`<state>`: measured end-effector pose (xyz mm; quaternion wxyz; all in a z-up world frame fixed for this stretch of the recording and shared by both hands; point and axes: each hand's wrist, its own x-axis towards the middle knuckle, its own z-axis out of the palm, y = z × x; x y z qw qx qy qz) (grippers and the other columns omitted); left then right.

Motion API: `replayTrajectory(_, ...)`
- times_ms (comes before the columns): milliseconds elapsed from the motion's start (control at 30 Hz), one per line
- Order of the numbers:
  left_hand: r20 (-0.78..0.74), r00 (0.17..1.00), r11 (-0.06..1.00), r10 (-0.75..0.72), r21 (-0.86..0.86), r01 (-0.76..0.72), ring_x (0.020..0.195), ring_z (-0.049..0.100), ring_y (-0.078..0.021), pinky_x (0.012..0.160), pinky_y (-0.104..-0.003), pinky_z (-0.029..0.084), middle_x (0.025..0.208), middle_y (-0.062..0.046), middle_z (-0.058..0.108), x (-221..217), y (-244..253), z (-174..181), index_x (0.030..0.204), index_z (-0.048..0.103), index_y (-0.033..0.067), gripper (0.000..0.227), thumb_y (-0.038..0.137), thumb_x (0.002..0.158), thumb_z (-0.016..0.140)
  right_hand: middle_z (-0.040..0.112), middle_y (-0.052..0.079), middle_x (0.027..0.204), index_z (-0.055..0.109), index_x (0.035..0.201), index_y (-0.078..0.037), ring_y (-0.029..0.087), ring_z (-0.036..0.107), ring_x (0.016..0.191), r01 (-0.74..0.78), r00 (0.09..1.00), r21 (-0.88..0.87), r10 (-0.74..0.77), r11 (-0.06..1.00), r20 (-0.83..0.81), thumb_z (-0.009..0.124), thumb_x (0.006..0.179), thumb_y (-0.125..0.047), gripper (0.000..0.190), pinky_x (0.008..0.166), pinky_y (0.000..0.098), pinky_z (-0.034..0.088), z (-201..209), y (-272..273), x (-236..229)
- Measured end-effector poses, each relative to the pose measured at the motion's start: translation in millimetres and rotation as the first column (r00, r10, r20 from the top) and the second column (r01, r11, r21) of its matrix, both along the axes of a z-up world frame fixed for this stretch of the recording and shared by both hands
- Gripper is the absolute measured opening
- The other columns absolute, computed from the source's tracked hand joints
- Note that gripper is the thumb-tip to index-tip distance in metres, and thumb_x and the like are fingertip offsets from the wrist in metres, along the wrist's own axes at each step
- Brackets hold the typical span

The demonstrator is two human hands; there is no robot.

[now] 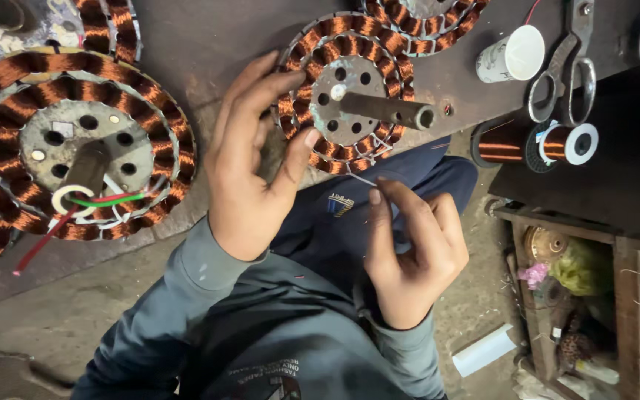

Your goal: The person secures copper windings on a motor stator using white insulating tape and a metal rod. They wrap the tape around the windings, use the rod to press the tape into place, and trim excess tape with shears. The process is repeated for multiple stators on the workbench.

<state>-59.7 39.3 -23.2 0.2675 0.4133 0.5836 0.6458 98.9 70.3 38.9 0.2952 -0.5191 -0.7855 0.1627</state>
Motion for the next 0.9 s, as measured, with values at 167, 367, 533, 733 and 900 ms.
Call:
replayTrajectory(167, -0.048, 0.999, 1.000, 0.026, -0.009, -0.026, 0.147, 0.053, -0.0250, 0.118, -0.031, 0.051, 0.158, -0.014, 0.044, -0.4, -1.6, -5.1, 0.145, 0.053, 0.0060, 0.037, 0.008, 0.112, 0.070, 0.054, 0.005, 0.083, 0.075, 0.110, -0.001, 0.012, 0.049, 0.071, -0.060, 0.998, 0.054, 0.060, 0.997, 0.008, 0.080, 0.091, 0.006, 0.021, 0.062, 0.0239, 0.037, -3.4, 0.1, -2.1)
replayTrajectory(367, -0.154, 0.986, 0.998, 0.062, -0.020, -0.065, 0.149, 0.052, -0.0297, 0.124, -0.035, 0.047, 0.155, -0.016, 0.048, -2.2, -2.1, -8.2, 0.142, 0.055, 0.0063, 0.036, 0.009, 0.111, 0.072, 0.057, 0.007, 0.085, 0.074, 0.109, 0.000, 0.013, 0.051, 0.071, -0.075, 0.997, 0.070, 0.073, 0.995, 0.025, 0.080, 0.091, 0.008, 0.021, 0.064, 0.0258, 0.039, -4.6, 0.5, -2.4)
replayTrajectory(533, -0.142, 0.988, 0.997, 0.066, -0.017, -0.069, 0.148, 0.051, -0.0308, 0.124, -0.036, 0.046, 0.155, -0.017, 0.048, -2.3, -1.3, -6.9, 0.141, 0.056, 0.0059, 0.035, 0.008, 0.109, 0.072, 0.059, 0.007, 0.088, 0.073, 0.111, 0.000, 0.014, 0.054, 0.071, -0.111, 0.992, 0.043, 0.108, 0.993, 0.063, 0.079, 0.093, 0.007, 0.020, 0.065, 0.0257, 0.042, 3.5, 2.1, -2.9)
replayTrajectory(733, -0.132, 0.989, 0.998, 0.065, -0.002, -0.065, 0.147, 0.052, -0.0308, 0.124, -0.037, 0.045, 0.154, -0.018, 0.049, -2.3, 0.0, -5.9, 0.138, 0.057, 0.0055, 0.032, 0.007, 0.109, 0.071, 0.063, 0.010, 0.090, 0.069, 0.108, 0.003, 0.017, 0.062, 0.075, -0.200, 0.975, -0.025, 0.201, 0.979, 0.089, 0.075, 0.094, 0.008, 0.015, 0.071, 0.0282, 0.049, 10.2, 13.4, -0.8)
replayTrajectory(900, -0.152, 0.986, 0.997, 0.075, 0.013, -0.074, 0.147, 0.051, -0.0320, 0.124, -0.038, 0.043, 0.153, -0.018, 0.051, -4.0, 0.3, -3.8, 0.137, 0.057, 0.0046, 0.032, 0.008, 0.108, 0.071, 0.068, 0.012, 0.095, 0.068, 0.105, 0.004, 0.019, 0.067, 0.082, -0.235, 0.971, -0.032, 0.236, 0.971, 0.033, 0.073, 0.095, 0.008, 0.012, 0.078, 0.0271, 0.052, 7.1, 16.5, -2.9)
